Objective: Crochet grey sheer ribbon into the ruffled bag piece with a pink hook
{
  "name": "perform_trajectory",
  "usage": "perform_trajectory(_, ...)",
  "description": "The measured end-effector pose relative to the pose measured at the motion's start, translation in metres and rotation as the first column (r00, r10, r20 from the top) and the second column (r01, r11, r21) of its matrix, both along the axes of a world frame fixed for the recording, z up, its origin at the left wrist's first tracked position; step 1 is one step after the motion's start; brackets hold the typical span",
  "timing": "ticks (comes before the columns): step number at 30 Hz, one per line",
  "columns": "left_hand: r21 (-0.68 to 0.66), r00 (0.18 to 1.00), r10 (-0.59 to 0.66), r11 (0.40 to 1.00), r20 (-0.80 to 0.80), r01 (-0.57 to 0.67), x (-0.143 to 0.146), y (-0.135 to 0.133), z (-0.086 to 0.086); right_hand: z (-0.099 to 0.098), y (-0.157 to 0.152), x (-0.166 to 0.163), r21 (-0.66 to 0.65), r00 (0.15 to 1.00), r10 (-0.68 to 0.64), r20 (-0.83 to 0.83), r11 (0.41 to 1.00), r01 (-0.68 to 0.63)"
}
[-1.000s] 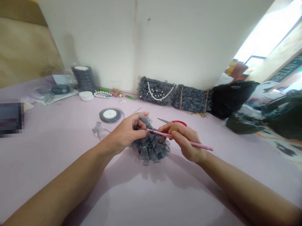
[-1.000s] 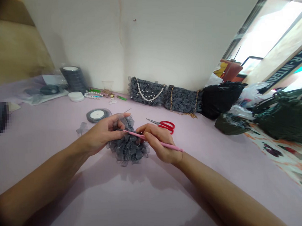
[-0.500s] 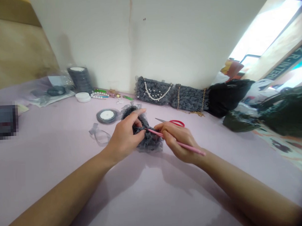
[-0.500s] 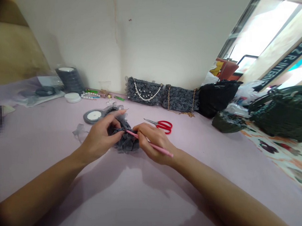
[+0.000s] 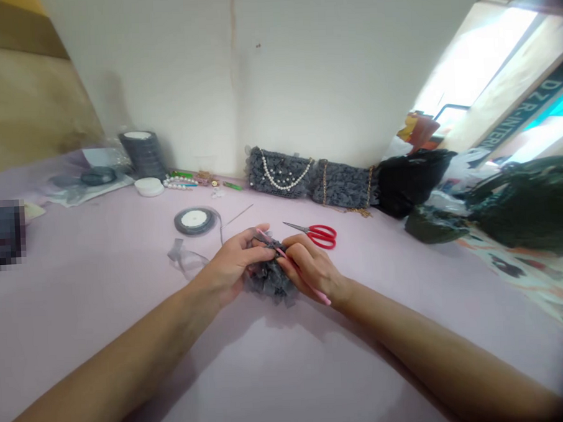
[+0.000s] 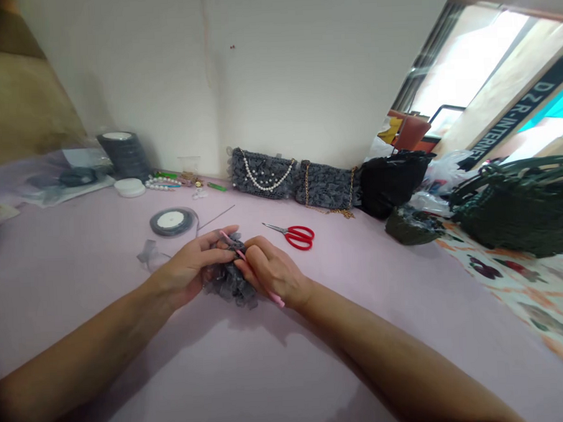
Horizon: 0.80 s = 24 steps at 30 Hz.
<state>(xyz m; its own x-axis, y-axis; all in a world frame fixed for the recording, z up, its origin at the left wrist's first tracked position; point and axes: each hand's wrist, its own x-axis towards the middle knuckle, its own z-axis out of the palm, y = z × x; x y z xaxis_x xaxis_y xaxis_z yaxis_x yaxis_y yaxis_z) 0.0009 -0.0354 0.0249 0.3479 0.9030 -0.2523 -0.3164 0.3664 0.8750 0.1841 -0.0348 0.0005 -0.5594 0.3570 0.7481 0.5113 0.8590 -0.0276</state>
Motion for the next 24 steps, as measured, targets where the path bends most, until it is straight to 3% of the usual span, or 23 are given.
perform_trajectory(6, 0.007, 0.974, -0.207, 0.978, -0.095, 0.208, -0.021, 0.01, 0.009, 0.019, 0.0, 0.01, -0.152, 0.983, 0.181, 0.006, 0.972, -0.178)
perform_trajectory(10, 0.059, 0.968, -0.181, 0.979, -0.173, 0.193, -0.028, 0.015, 0.011, 0.031, -0.002, 0.012, -0.282, 0.977, 0.212, 0.028, 0.939, -0.196)
perform_trajectory(16, 0.137, 0.96, -0.14, 0.975, -0.243, 0.177, -0.036, 0.021, 0.012, 0.041, -0.008, 0.014, -0.458, 0.987, 0.154, 0.035, 0.881, -0.121)
perform_trajectory(18, 0.16, 0.955, -0.162, 0.966, -0.248, 0.205, -0.038, 0.024, 0.011, 0.042, -0.009, 0.015, -0.563, 0.99, 0.14, -0.023, 0.816, -0.128)
perform_trajectory(22, 0.186, 0.951, -0.19, 0.953, -0.244, 0.238, -0.039, 0.024, 0.01, 0.036, -0.009, 0.013, -0.777, 0.959, 0.091, -0.267, 0.569, -0.27)
perform_trajectory(23, 0.18, 0.951, -0.2, 0.953, -0.235, 0.245, -0.038, 0.023, 0.01, 0.033, -0.009, 0.011, -0.791, 0.947, 0.06, -0.317, 0.534, -0.298)
perform_trajectory(24, 0.165, 0.952, -0.215, 0.953, -0.218, 0.253, -0.035, 0.021, 0.01, 0.03, -0.01, 0.008, -0.787, 0.937, 0.021, -0.348, 0.537, -0.304)
